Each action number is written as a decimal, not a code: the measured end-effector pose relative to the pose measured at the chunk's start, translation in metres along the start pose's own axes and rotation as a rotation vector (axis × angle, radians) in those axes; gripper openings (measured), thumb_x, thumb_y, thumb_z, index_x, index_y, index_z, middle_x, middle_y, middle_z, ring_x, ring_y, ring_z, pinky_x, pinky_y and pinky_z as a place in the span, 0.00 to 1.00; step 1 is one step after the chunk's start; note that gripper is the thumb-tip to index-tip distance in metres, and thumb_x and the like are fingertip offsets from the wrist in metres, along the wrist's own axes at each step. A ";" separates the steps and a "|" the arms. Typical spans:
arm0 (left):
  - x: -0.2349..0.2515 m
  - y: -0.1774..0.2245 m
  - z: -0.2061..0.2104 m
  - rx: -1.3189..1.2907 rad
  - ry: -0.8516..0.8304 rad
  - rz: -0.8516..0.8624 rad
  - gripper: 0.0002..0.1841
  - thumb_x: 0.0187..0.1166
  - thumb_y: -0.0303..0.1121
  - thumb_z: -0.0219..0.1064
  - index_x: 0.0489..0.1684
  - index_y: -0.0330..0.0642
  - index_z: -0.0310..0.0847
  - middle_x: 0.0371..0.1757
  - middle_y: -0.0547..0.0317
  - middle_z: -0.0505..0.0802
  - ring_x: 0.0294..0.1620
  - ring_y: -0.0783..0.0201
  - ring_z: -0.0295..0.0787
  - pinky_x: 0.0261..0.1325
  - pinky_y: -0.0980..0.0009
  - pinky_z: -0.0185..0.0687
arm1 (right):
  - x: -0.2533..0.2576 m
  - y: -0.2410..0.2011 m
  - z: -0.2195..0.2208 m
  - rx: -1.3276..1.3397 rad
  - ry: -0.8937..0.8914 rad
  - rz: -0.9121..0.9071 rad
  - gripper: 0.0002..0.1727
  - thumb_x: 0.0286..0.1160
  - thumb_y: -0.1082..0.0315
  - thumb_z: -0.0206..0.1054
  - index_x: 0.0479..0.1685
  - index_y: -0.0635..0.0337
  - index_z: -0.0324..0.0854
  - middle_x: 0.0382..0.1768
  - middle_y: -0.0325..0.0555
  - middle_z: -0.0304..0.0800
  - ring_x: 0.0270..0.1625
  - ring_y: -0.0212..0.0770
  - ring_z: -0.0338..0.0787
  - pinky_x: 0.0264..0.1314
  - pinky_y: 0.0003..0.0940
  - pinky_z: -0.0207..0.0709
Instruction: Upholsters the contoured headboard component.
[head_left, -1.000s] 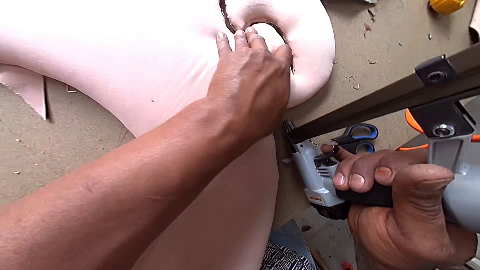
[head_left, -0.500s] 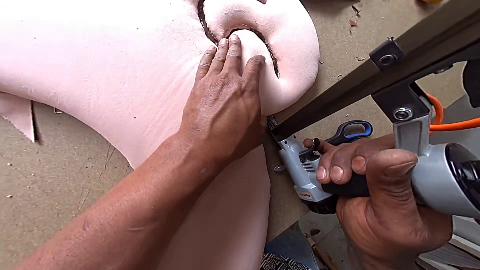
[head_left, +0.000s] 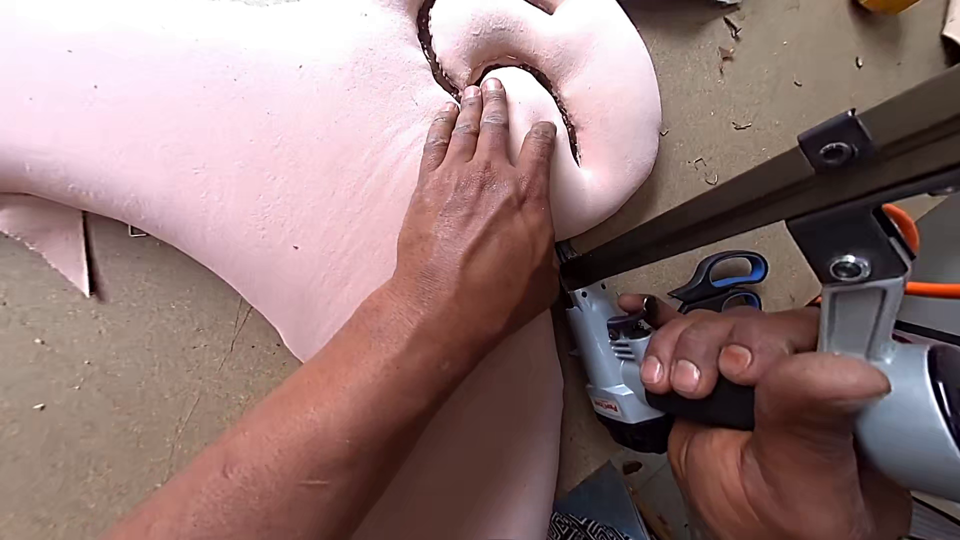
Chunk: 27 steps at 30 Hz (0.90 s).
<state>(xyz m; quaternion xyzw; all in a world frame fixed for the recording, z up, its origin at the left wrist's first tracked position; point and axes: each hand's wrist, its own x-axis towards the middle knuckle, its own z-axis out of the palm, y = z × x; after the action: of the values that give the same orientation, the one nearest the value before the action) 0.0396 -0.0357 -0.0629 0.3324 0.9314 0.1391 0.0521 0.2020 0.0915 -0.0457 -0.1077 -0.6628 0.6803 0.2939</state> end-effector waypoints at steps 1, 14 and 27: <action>0.001 0.000 0.000 -0.001 0.000 0.000 0.50 0.55 0.57 0.72 0.87 0.48 0.66 0.90 0.28 0.62 0.93 0.36 0.55 0.92 0.41 0.44 | -0.001 0.001 0.001 0.002 -0.014 0.002 0.16 0.82 0.50 0.69 0.30 0.49 0.80 0.17 0.33 0.77 0.23 0.35 0.85 0.55 0.48 0.91; 0.000 0.000 0.000 -0.016 0.000 -0.001 0.49 0.57 0.55 0.71 0.88 0.46 0.66 0.90 0.27 0.62 0.93 0.35 0.54 0.92 0.40 0.44 | -0.008 0.004 0.000 -0.087 -0.181 -0.088 0.15 0.85 0.51 0.66 0.31 0.47 0.79 0.22 0.30 0.80 0.29 0.32 0.88 0.57 0.41 0.91; 0.000 0.001 0.000 0.024 0.002 0.000 0.52 0.54 0.59 0.71 0.88 0.49 0.66 0.90 0.29 0.63 0.93 0.37 0.55 0.92 0.41 0.44 | -0.007 -0.006 -0.012 -0.085 -0.054 -0.009 0.14 0.79 0.52 0.72 0.31 0.48 0.81 0.19 0.35 0.79 0.25 0.39 0.87 0.52 0.52 0.92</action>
<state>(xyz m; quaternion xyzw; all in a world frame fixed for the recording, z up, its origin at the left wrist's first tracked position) 0.0397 -0.0349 -0.0626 0.3327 0.9331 0.1280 0.0473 0.2154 0.0973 -0.0426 -0.0985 -0.6993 0.6528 0.2741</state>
